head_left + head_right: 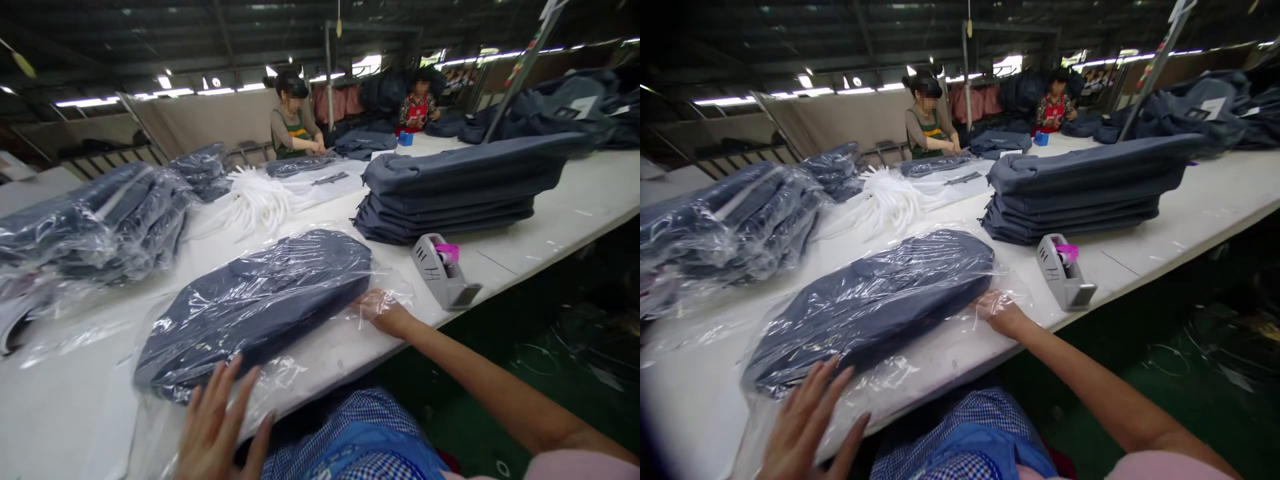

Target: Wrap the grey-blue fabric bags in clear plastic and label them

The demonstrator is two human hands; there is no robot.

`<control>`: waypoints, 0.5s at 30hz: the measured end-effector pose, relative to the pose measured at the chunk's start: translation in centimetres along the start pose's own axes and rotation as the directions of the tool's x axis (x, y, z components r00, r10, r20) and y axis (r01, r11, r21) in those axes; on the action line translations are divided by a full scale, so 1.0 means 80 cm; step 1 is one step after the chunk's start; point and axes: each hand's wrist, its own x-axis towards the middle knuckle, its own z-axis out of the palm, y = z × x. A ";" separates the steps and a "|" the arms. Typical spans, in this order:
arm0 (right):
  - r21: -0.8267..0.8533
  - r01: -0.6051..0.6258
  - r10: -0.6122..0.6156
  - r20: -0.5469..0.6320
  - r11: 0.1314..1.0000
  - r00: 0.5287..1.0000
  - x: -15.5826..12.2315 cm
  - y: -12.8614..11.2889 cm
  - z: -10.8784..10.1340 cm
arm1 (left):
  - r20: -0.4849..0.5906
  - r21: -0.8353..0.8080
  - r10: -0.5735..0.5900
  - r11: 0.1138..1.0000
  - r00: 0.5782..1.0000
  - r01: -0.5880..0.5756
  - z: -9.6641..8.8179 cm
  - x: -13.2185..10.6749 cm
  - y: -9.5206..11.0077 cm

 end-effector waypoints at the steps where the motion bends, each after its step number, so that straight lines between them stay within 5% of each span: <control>1: 0.004 -0.006 0.006 0.033 1.000 0.999 0.006 -0.005 0.004 | 0.042 0.037 0.098 0.994 0.994 -0.099 0.020 0.018 0.014; 4: 0.002 -0.020 0.020 0.063 1.000 0.998 0.022 -0.011 0.009 | 0.143 0.146 0.236 0.955 0.961 -0.256 0.083 0.075 0.035; 8: -0.015 -0.022 0.022 0.030 1.000 0.999 0.027 -0.008 -0.007 | 0.184 0.227 0.213 0.941 0.960 -0.252 0.128 0.142 0.008; 15: -0.056 -0.026 0.021 -0.092 0.998 0.996 -0.010 -0.007 -0.084 | 0.125 0.184 -0.042 0.983 0.991 0.019 0.075 0.216 -0.033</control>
